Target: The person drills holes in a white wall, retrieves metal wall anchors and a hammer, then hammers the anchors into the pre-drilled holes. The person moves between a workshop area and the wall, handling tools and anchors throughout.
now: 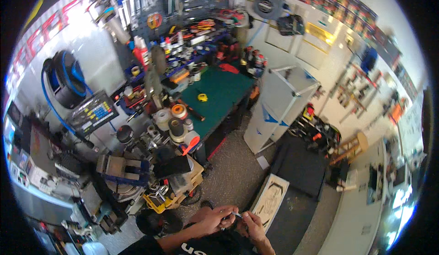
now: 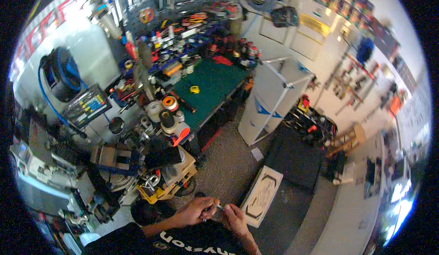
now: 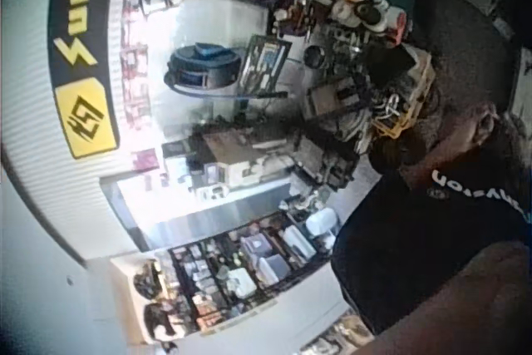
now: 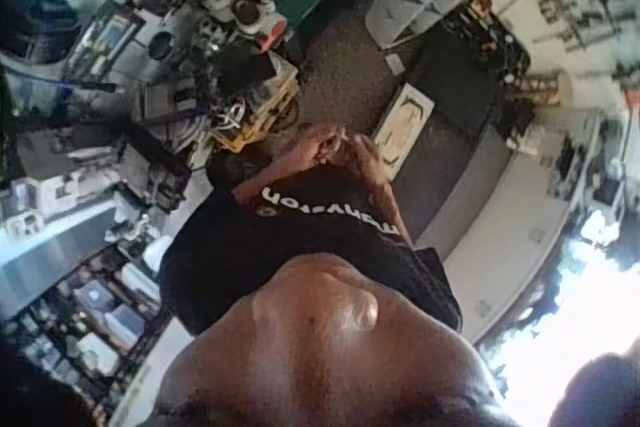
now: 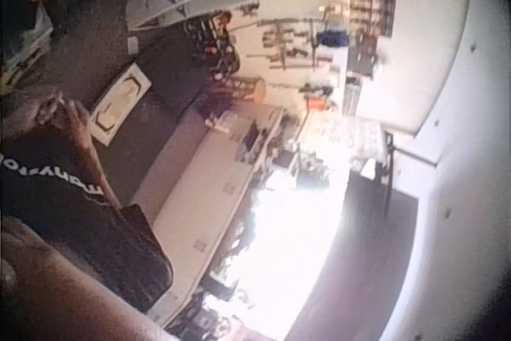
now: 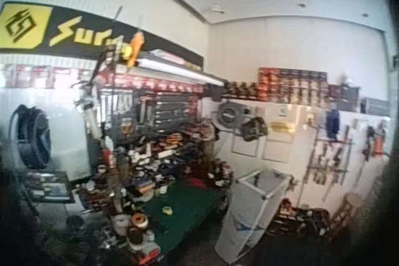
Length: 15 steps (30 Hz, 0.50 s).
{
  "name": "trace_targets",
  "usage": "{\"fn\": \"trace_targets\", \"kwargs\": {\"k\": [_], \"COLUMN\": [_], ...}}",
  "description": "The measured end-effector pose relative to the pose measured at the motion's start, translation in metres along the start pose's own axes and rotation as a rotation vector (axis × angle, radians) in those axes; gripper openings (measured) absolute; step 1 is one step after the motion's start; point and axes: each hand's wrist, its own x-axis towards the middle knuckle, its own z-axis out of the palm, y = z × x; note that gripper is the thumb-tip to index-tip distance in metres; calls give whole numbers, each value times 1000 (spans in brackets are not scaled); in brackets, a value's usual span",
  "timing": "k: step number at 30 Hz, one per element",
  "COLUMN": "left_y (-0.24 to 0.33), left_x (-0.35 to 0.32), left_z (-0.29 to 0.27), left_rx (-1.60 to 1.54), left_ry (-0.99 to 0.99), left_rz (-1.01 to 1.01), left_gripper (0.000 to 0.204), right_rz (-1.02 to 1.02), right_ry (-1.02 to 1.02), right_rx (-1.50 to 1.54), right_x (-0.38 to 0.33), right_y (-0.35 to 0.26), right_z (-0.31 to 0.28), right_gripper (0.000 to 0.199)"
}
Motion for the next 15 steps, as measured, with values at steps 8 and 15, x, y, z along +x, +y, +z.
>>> {"fn": "trace_targets", "kwargs": {"k": [8, 15], "left_y": [65, 75], "left_x": [63, 55], "left_z": [14, -45], "left_rx": [-261, 424], "left_ry": [326, 648], "left_rz": [224, 388], "left_gripper": [34, 26], "right_rz": [-136, 247], "right_ry": [-98, -571], "right_rx": [218, 480], "right_x": [143, 267], "right_y": [-74, -97], "right_z": [-2, 2], "right_gripper": [17, 24]}}
